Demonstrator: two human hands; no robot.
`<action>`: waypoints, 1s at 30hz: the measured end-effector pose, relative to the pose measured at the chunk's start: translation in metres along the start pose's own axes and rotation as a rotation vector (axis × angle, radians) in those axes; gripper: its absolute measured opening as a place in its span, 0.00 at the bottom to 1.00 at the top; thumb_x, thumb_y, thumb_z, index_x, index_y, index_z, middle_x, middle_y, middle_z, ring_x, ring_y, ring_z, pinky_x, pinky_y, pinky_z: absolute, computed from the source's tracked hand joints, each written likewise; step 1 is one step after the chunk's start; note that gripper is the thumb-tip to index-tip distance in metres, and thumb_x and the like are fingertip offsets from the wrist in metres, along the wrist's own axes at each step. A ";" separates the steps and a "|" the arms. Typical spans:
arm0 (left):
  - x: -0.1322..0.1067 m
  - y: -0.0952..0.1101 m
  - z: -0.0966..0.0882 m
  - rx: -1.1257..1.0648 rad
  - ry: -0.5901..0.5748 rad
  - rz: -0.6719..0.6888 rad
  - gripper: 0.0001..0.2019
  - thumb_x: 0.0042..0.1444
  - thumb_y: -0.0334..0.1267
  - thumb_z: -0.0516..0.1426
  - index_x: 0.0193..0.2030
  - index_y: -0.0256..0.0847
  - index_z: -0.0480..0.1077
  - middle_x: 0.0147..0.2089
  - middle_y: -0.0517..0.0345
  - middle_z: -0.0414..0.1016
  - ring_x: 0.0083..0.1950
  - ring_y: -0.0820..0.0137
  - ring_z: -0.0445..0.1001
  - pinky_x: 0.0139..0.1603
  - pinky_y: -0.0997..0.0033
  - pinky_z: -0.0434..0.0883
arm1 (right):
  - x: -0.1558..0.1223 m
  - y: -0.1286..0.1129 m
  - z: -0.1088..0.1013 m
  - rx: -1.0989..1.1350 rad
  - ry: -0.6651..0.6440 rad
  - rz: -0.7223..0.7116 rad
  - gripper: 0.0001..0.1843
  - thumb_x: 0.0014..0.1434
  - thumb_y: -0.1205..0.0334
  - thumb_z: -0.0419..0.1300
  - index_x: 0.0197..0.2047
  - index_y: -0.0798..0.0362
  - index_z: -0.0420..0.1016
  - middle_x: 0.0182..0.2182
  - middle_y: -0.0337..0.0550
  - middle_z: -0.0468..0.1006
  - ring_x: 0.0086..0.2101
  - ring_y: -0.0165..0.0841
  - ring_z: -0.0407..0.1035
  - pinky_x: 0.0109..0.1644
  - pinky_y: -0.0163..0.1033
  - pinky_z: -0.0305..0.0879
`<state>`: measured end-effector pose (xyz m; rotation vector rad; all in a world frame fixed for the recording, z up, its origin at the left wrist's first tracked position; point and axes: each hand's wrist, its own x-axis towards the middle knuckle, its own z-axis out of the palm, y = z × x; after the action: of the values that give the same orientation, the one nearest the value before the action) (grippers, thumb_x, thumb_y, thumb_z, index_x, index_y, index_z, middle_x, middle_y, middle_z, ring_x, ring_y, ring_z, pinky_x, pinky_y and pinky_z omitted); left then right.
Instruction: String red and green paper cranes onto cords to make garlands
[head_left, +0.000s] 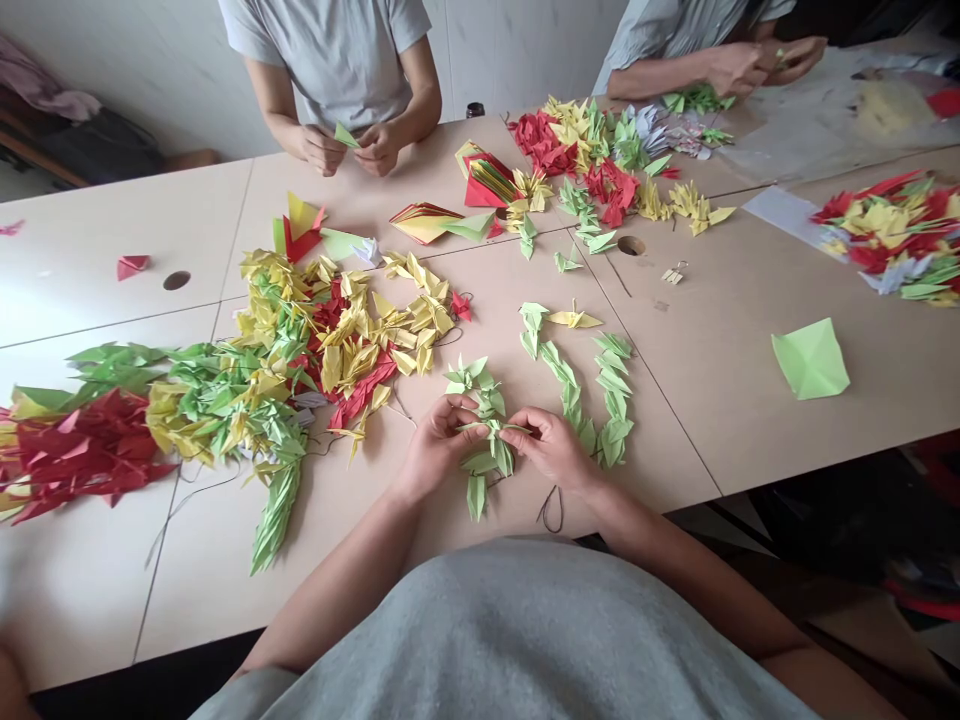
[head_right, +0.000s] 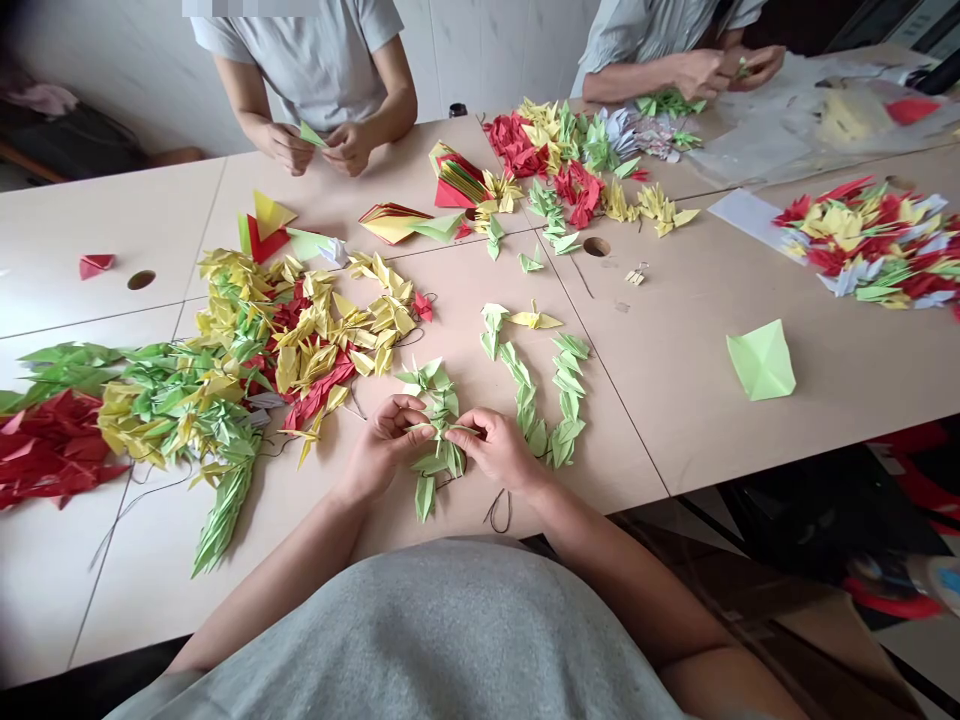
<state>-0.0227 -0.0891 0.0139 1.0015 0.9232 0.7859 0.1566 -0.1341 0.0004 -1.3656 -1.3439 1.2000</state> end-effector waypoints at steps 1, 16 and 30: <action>0.000 0.000 0.000 -0.009 0.000 -0.001 0.19 0.46 0.41 0.70 0.40 0.40 0.68 0.28 0.65 0.73 0.27 0.77 0.70 0.29 0.78 0.66 | 0.000 0.000 0.000 0.003 0.002 -0.002 0.17 0.59 0.47 0.61 0.28 0.51 0.70 0.21 0.36 0.70 0.24 0.29 0.62 0.26 0.34 0.58; 0.007 -0.003 -0.011 -0.191 0.062 -0.065 0.19 0.43 0.39 0.71 0.38 0.40 0.70 0.25 0.65 0.74 0.26 0.77 0.69 0.30 0.78 0.66 | 0.000 0.007 -0.004 0.054 0.020 0.011 0.16 0.62 0.47 0.58 0.31 0.51 0.69 0.19 0.34 0.67 0.21 0.28 0.62 0.24 0.34 0.60; 0.004 -0.006 -0.004 -0.090 0.181 -0.057 0.18 0.45 0.45 0.69 0.38 0.41 0.68 0.32 0.66 0.70 0.31 0.77 0.71 0.34 0.76 0.75 | -0.009 0.018 0.021 -0.537 0.060 -0.331 0.15 0.57 0.66 0.65 0.47 0.51 0.70 0.37 0.45 0.78 0.33 0.37 0.73 0.39 0.42 0.71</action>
<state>-0.0238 -0.0861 0.0062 0.8313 1.0574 0.8722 0.1391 -0.1454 -0.0203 -1.4427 -1.8454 0.5909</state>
